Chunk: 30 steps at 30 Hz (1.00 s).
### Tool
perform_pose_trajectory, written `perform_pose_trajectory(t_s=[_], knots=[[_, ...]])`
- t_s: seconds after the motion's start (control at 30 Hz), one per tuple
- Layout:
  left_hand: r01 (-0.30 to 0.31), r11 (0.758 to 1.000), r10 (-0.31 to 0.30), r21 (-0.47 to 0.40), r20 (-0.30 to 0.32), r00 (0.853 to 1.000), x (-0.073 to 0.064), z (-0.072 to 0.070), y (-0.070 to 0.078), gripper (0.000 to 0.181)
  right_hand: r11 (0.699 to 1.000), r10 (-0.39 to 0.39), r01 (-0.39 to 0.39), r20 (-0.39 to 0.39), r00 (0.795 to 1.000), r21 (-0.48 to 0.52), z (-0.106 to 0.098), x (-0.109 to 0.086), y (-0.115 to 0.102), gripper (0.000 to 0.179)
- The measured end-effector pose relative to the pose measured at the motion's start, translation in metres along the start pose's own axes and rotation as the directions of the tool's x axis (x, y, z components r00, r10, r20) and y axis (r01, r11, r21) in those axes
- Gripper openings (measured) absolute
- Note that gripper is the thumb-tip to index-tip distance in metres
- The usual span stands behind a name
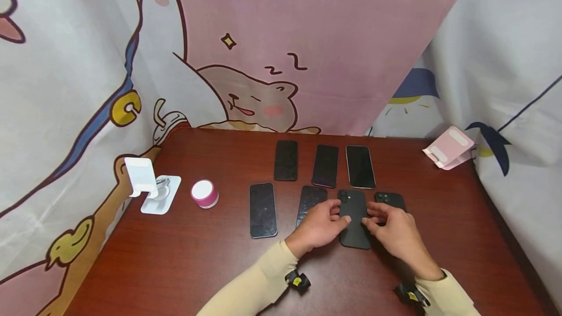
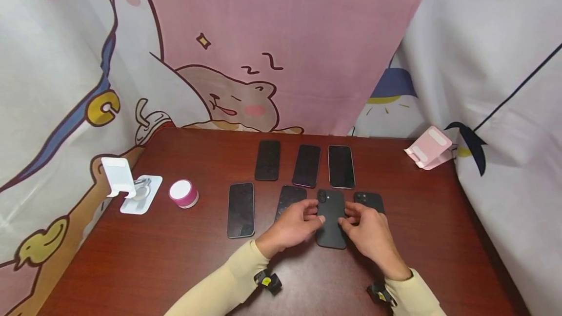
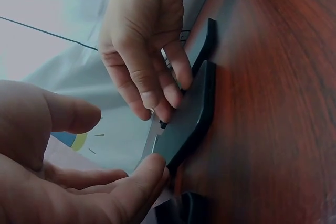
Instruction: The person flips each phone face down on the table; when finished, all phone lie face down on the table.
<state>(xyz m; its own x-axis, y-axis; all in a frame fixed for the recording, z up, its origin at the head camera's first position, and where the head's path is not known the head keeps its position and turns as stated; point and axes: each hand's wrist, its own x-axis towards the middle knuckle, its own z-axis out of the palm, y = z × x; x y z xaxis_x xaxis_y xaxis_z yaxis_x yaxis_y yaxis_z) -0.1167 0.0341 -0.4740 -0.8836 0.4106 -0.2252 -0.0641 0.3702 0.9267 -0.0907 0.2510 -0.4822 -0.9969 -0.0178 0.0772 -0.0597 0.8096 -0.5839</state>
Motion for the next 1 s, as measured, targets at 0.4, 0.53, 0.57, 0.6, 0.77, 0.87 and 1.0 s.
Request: perform_pose_trajectory(t_s=[0.4,0.53,0.57,0.6,0.77,0.87,1.0], knots=[[-0.057,0.998,0.053,-0.03,-0.111,0.992,-0.005,-0.03,-0.013,0.048,0.995,-0.032,0.031,0.002,0.999,0.093,0.005,0.014,-0.017,0.042],[-0.038,0.998,0.03,-0.047,-0.152,0.988,-0.009,-0.043,-0.02,0.045,0.989,-0.049,0.042,0.046,0.998,0.142,0.013,0.019,-0.026,0.043],[-0.033,0.998,0.024,-0.05,-0.157,0.987,-0.01,-0.046,-0.021,0.045,0.987,-0.049,0.04,0.056,0.997,0.155,0.016,0.021,-0.029,0.043],[-0.029,0.998,0.02,-0.05,-0.163,0.986,-0.012,-0.049,-0.023,0.045,0.985,-0.047,0.035,0.067,0.997,0.169,0.018,0.022,-0.031,0.043],[-0.018,1.0,0.013,-0.025,-0.196,0.981,-0.018,-0.062,-0.029,0.046,0.975,-0.026,-0.007,0.143,0.989,0.223,0.03,0.028,-0.041,0.046],[-0.002,1.0,-0.003,-0.023,-0.193,0.981,-0.021,-0.068,-0.032,0.048,0.969,-0.021,-0.031,0.204,0.979,0.245,0.037,0.03,-0.046,0.05],[0.033,0.997,-0.044,-0.074,-0.149,0.988,-0.022,-0.073,-0.035,0.053,0.962,-0.028,-0.044,0.26,0.965,0.269,0.045,0.031,-0.052,0.059]])
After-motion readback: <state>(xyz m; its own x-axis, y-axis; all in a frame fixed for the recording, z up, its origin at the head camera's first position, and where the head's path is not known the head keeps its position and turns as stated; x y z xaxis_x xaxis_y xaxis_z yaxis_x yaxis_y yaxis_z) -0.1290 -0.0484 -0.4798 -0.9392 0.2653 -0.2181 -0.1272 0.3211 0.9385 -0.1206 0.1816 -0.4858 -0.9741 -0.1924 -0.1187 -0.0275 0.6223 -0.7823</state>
